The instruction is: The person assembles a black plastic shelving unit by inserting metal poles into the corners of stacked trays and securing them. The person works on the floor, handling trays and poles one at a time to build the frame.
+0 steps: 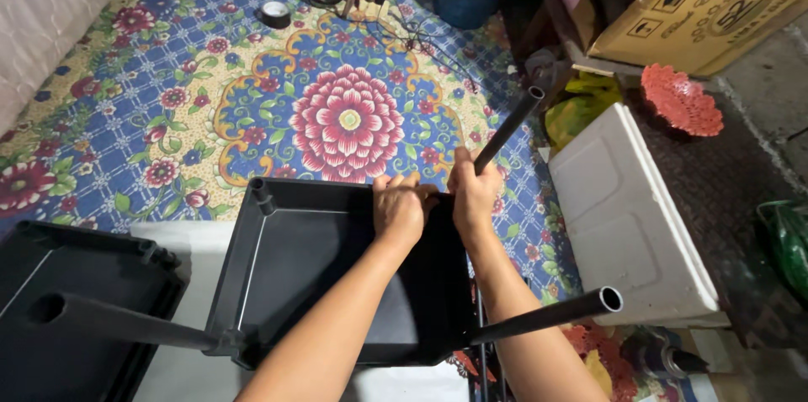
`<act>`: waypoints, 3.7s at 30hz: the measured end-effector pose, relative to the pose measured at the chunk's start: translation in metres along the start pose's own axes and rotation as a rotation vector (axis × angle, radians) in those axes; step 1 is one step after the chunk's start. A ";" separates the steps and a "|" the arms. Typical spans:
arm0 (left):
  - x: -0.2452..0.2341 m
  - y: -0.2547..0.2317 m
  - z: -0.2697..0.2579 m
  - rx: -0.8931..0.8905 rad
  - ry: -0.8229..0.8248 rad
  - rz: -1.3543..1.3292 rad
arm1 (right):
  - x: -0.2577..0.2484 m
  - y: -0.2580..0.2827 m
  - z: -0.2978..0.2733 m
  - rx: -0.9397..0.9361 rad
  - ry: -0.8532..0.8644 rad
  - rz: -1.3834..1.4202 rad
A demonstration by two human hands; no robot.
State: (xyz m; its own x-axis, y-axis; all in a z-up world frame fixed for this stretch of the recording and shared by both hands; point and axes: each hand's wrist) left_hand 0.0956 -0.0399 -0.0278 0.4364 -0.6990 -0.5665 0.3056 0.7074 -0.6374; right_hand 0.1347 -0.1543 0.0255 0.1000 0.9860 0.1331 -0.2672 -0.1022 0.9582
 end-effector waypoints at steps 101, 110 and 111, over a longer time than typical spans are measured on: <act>-0.269 0.150 -0.211 -0.813 -0.264 -0.542 | 0.093 0.146 -0.249 0.034 0.386 -0.463; -0.222 0.143 -0.097 -0.671 0.005 -0.392 | 0.215 0.079 -0.122 -0.140 0.306 -0.666; -0.217 0.145 -0.093 -0.646 0.015 -0.382 | 0.222 0.071 -0.116 -0.172 0.308 -0.701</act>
State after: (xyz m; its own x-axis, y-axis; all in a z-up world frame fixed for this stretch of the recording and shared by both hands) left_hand -0.0339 0.2045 -0.0454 0.3869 -0.8880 -0.2486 -0.1263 0.2161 -0.9682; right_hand 0.0267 0.0722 0.0931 0.0367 0.8074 -0.5889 -0.3868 0.5549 0.7366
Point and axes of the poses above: each hand's wrist, its own z-axis towards the middle knuckle, its own x-axis out of the palm, y = z × x, and after that the axes turned 3 degrees about -z, right-handed
